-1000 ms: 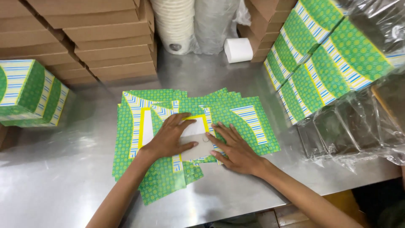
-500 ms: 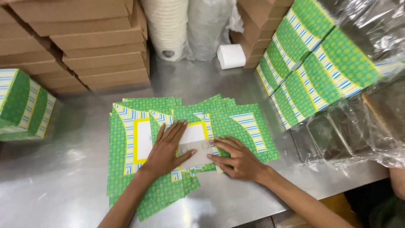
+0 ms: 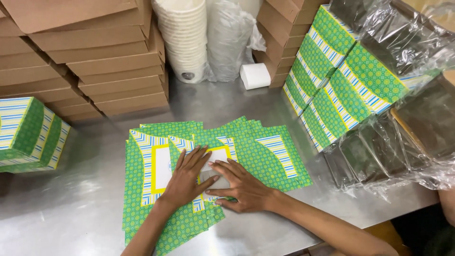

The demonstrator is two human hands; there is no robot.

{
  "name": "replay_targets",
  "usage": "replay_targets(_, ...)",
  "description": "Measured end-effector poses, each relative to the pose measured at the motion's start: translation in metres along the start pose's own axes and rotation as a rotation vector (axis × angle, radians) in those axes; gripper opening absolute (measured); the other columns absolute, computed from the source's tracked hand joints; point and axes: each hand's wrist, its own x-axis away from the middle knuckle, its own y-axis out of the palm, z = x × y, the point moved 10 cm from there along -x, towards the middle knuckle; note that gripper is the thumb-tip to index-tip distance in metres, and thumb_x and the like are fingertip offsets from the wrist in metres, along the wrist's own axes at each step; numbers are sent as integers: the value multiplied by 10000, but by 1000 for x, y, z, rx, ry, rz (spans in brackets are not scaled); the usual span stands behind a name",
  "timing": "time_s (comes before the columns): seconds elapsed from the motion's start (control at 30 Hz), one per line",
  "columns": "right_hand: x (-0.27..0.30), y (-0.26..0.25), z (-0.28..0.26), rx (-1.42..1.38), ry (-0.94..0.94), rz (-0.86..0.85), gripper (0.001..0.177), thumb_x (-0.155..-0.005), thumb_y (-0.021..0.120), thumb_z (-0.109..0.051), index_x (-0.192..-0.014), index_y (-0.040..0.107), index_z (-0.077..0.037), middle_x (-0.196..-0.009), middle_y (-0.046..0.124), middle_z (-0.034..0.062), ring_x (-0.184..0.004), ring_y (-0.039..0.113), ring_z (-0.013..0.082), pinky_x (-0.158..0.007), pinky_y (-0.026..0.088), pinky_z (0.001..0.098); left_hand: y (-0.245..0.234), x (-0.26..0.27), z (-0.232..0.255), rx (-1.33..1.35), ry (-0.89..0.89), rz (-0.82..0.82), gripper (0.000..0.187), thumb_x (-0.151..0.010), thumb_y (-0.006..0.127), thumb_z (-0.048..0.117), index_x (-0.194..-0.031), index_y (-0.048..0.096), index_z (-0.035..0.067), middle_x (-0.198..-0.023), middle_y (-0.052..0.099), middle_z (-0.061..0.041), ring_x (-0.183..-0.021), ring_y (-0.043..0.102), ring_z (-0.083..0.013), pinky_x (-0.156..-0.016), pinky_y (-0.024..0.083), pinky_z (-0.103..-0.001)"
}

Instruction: The person folds flat cardboard sheets into small boxes on a metal table. They fold the sides and tabs, then interlock the tabs to form the box shape. The process is repeated for multiple boxes.

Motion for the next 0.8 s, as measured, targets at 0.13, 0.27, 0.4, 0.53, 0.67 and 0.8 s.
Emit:
replay_targets(0.13, -3, 3, -2, -33, 1, -24, 378, -1054, 482, -392, -1297, 704, -207, -1605, 252, 282, -1481, 286, 460, -1208, 193, 669, 0, -1, -5, 18, -5, 7, 677, -941, 659, 451, -1472, 482, 71, -1551, 465, -135, -1468, 360, -335, -1225, 152, -546)
replay_targets(0.27, 11, -7, 5, 3, 28, -24, 343, -1037, 545, -362, -1335, 678, -258, -1611, 280, 248, -1481, 308, 441, -1199, 216, 634, -13, -5, -2, 57, 67, 101, 708, -859, 775, 445, -1406, 541, 61, -1396, 577, -133, -1314, 495, -325, -1127, 312, -528)
replay_targets(0.4, 30, -21, 15, 40, 38, 44, 308, -1008, 606, -307, -1289, 704, -228, -1541, 403, 222, -1410, 410, 418, -1169, 298, 611, 2, -17, -23, 115, -68, -50, 912, -772, 815, 560, -1480, 476, 96, -1352, 490, -156, -1309, 436, -353, -1185, 197, -522)
replay_targets(0.53, 38, -22, 17, 49, 39, 129, 296, -1000, 638, -245, -1292, 682, -264, -1486, 481, 219, -1354, 497, 416, -1148, 355, 586, -11, -44, -16, 70, -81, -97, 810, -710, 859, 558, -1349, 626, 120, -1167, 495, -77, -1143, 462, -292, -1039, 319, -436)
replay_targets(0.67, 40, -16, 18, 117, 55, 154, 274, -976, 585, -305, -1220, 708, -317, -1470, 503, 141, -1393, 481, 344, -1135, 344, 564, -12, -62, -20, 237, -252, -456, 277, -899, 681, 298, -1082, 642, 93, -844, 657, -62, -868, 661, -284, -962, 393, -516)
replay_targets(0.8, 45, -21, 16, 117, 24, 248, 273, -949, 614, -274, -1199, 721, -294, -1457, 522, 165, -1375, 504, 366, -1103, 381, 571, 5, -73, -14, 463, -368, -738, 379, -978, 563, 382, -1110, 596, 28, -824, 722, -158, -778, 659, -287, -789, 523, -462)
